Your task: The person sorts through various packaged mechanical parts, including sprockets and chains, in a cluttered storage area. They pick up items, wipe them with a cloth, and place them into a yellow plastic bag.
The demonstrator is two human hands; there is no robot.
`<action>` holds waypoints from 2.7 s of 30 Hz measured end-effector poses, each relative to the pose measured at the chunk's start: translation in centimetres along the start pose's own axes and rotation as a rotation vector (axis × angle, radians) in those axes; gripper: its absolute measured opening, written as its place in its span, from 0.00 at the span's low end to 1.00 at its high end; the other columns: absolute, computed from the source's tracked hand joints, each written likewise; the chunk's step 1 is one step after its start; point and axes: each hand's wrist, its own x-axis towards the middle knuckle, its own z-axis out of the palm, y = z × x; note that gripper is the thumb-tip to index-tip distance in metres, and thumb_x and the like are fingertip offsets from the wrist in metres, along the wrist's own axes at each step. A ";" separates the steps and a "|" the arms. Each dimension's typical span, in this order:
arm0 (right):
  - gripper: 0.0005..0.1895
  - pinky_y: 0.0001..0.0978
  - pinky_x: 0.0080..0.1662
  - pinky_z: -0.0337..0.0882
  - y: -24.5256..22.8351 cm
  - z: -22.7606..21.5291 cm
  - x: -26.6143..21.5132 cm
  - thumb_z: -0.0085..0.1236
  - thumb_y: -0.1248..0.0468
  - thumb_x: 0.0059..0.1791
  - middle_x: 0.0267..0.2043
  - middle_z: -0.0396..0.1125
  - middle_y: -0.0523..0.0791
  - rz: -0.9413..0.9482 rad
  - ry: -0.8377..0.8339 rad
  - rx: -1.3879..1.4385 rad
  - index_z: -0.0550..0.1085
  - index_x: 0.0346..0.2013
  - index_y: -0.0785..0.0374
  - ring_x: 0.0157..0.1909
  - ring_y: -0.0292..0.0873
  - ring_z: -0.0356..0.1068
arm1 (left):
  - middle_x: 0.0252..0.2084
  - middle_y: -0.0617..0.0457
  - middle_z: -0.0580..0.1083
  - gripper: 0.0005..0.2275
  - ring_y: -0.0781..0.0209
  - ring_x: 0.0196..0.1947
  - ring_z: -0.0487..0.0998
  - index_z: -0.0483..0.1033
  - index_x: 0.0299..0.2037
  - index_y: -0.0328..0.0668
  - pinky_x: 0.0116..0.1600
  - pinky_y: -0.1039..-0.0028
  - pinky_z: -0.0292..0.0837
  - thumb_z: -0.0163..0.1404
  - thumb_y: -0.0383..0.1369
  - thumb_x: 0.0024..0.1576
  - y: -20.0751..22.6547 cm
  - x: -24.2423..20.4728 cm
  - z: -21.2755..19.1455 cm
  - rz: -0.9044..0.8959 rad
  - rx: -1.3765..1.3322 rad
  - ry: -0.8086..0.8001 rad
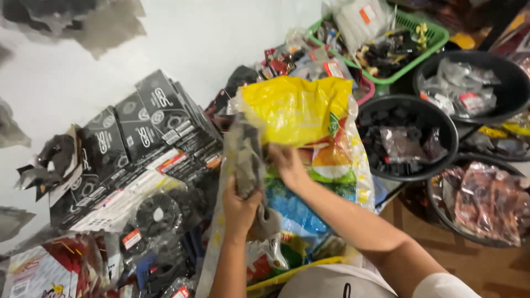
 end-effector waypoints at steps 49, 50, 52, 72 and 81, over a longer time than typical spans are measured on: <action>0.15 0.42 0.51 0.65 -3.2 -7.1 -5.6 0.50 0.64 0.37 0.44 0.76 0.38 -0.238 -0.763 -0.961 0.81 0.34 0.57 0.45 0.48 0.72 | 0.43 0.47 0.79 0.19 0.58 0.36 0.80 0.71 0.53 0.34 0.43 0.72 0.76 0.57 0.25 0.50 -0.8 15.0 -3.0 0.088 -0.048 0.079; 0.15 0.42 0.53 0.64 -3.1 -7.2 -6.1 0.50 0.64 0.36 0.44 0.76 0.38 -0.230 -0.753 -0.951 0.81 0.32 0.57 0.46 0.47 0.72 | 0.42 0.47 0.80 0.19 0.58 0.35 0.80 0.71 0.52 0.33 0.43 0.72 0.76 0.57 0.26 0.50 -1.1 15.3 -2.7 0.092 -0.041 0.103; 0.14 0.42 0.53 0.65 -2.9 -7.4 -6.4 0.50 0.64 0.37 0.44 0.76 0.38 -0.196 -0.744 -0.925 0.81 0.32 0.58 0.46 0.48 0.72 | 0.44 0.45 0.79 0.21 0.56 0.38 0.80 0.70 0.55 0.33 0.44 0.70 0.76 0.57 0.26 0.51 -1.9 15.8 -2.2 0.113 -0.027 0.103; 0.20 0.52 0.55 0.68 -4.6 -9.7 -6.7 0.63 0.67 0.29 0.33 0.73 0.48 -0.517 -0.531 -0.890 0.81 0.36 0.56 0.43 0.57 0.73 | 0.34 0.43 0.75 0.23 0.37 0.30 0.80 0.78 0.28 0.40 0.36 0.58 0.78 0.59 0.54 0.58 0.5 6.5 -9.2 0.255 0.664 0.038; 0.21 0.41 0.48 0.69 -9.7 -12.3 -6.3 0.56 0.81 0.43 0.49 0.71 0.57 -0.450 -0.133 -0.977 0.78 0.51 0.80 0.45 0.56 0.69 | 0.40 0.53 0.83 0.39 0.55 0.31 0.83 0.66 0.68 0.54 0.39 0.67 0.74 0.65 0.48 0.44 -1.2 -8.2 -12.9 -0.582 0.737 -0.471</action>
